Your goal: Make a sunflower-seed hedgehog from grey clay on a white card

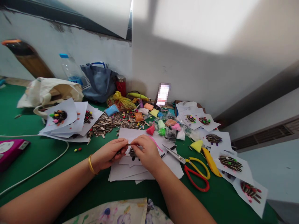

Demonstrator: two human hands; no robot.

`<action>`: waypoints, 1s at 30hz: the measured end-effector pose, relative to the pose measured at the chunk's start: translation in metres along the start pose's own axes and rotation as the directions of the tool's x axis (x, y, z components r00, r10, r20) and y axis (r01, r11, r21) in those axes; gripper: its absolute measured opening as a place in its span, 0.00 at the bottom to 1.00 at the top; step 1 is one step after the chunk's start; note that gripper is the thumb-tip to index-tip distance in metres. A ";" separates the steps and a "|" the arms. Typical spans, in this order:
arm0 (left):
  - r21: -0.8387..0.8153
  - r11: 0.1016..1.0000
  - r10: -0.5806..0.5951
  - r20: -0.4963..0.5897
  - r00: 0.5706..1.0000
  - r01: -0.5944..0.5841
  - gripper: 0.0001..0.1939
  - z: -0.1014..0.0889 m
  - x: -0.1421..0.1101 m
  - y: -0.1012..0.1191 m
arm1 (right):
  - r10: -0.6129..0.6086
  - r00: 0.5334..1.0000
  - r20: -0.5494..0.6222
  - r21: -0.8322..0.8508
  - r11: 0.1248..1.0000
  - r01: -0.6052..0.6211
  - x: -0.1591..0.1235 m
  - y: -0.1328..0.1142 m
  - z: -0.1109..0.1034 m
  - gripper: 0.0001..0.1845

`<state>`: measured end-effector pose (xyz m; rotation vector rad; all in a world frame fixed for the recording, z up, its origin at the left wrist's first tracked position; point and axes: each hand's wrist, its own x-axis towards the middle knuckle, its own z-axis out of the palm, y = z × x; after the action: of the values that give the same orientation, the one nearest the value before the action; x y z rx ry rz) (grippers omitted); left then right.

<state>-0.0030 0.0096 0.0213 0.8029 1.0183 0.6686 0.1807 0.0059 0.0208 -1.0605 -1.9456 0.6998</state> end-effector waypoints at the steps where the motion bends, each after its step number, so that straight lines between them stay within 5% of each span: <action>1: 0.007 1.000 -0.007 0.004 1.000 0.007 0.18 0.000 0.000 0.000 | 0.000 1.000 0.002 -0.012 1.000 0.000 0.000 0.000 0.000 0.04; 10: 0.041 0.999 0.009 -0.015 1.000 -0.008 0.16 -0.002 0.002 0.001 | 0.064 0.998 0.014 -0.094 0.994 -0.062 -0.001 0.006 -0.005 0.05; 17: 0.014 0.999 0.041 -0.106 0.993 -0.040 0.14 -0.010 0.008 0.001 | 0.172 0.975 0.138 -0.301 0.946 -0.124 -0.003 0.020 -0.019 0.05; 30: 0.021 0.999 0.036 -0.121 0.992 -0.034 0.14 -0.011 0.011 -0.001 | 0.142 0.978 0.150 -0.416 0.907 -0.067 -0.007 0.026 -0.011 0.05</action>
<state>-0.0090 0.0207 0.0122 0.8058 1.1247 0.7457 0.2032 0.0140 0.0046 -1.4057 -2.2659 0.4614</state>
